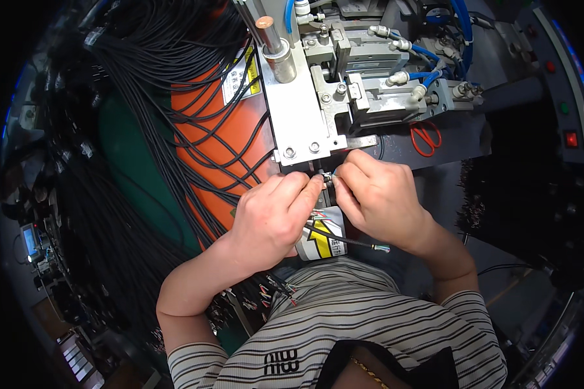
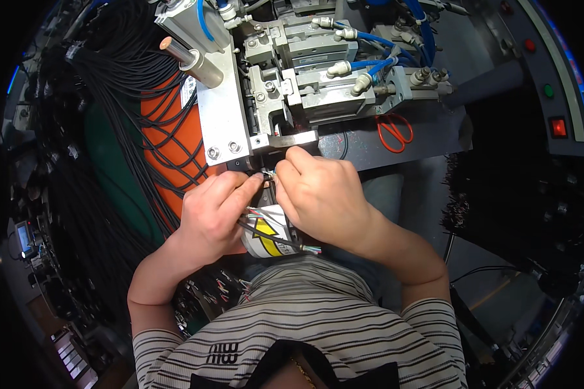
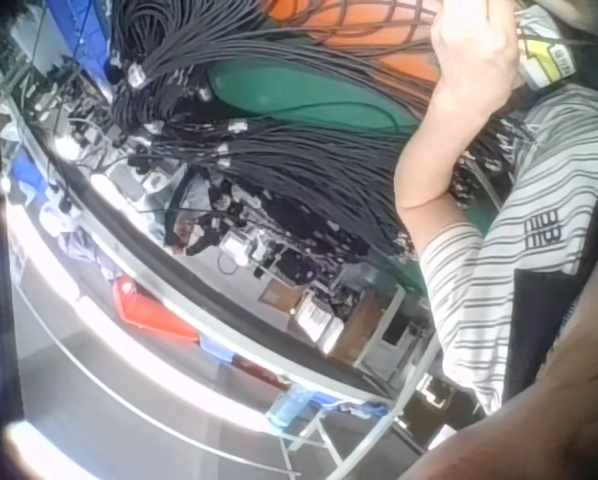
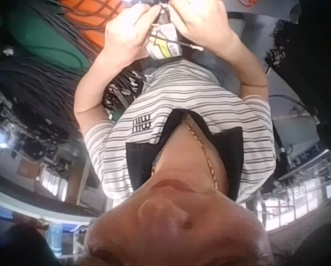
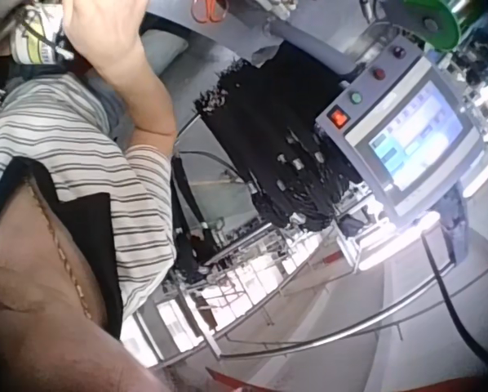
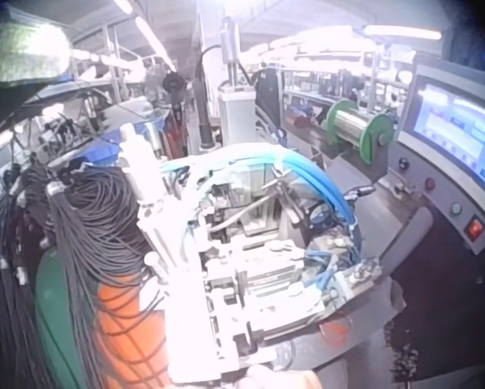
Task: The person organizes and inserts individual wires from a large wiring harness into an assembly machine or connector jig by hand.
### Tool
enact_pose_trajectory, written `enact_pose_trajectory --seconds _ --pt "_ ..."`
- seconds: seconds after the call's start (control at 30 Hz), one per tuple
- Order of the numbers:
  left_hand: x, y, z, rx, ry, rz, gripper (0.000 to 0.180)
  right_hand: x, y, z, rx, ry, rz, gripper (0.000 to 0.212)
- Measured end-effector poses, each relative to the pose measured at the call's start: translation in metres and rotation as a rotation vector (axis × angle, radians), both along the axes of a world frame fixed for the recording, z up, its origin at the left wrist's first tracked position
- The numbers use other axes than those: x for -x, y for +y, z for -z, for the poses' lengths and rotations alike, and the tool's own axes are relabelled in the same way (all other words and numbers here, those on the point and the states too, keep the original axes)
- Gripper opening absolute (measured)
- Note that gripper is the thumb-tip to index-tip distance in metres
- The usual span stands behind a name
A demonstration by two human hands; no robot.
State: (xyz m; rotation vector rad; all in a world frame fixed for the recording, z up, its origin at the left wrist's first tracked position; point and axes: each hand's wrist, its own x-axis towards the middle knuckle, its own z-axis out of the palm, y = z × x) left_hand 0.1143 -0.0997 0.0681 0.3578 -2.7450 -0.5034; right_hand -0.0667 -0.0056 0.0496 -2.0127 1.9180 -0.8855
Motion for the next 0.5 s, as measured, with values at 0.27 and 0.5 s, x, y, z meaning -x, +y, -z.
enact_pose_trajectory --seconds 0.27,0.5 --pt "-0.0002 0.0016 -0.0003 -0.023 -0.009 0.039 0.04 -0.0021 0.003 0.008 0.038 -0.03 -0.021 0.006" --pt "0.0022 0.0009 -0.0042 0.026 -0.038 0.075 0.039 -0.0048 0.0017 0.0061 0.058 0.004 0.001 0.006"
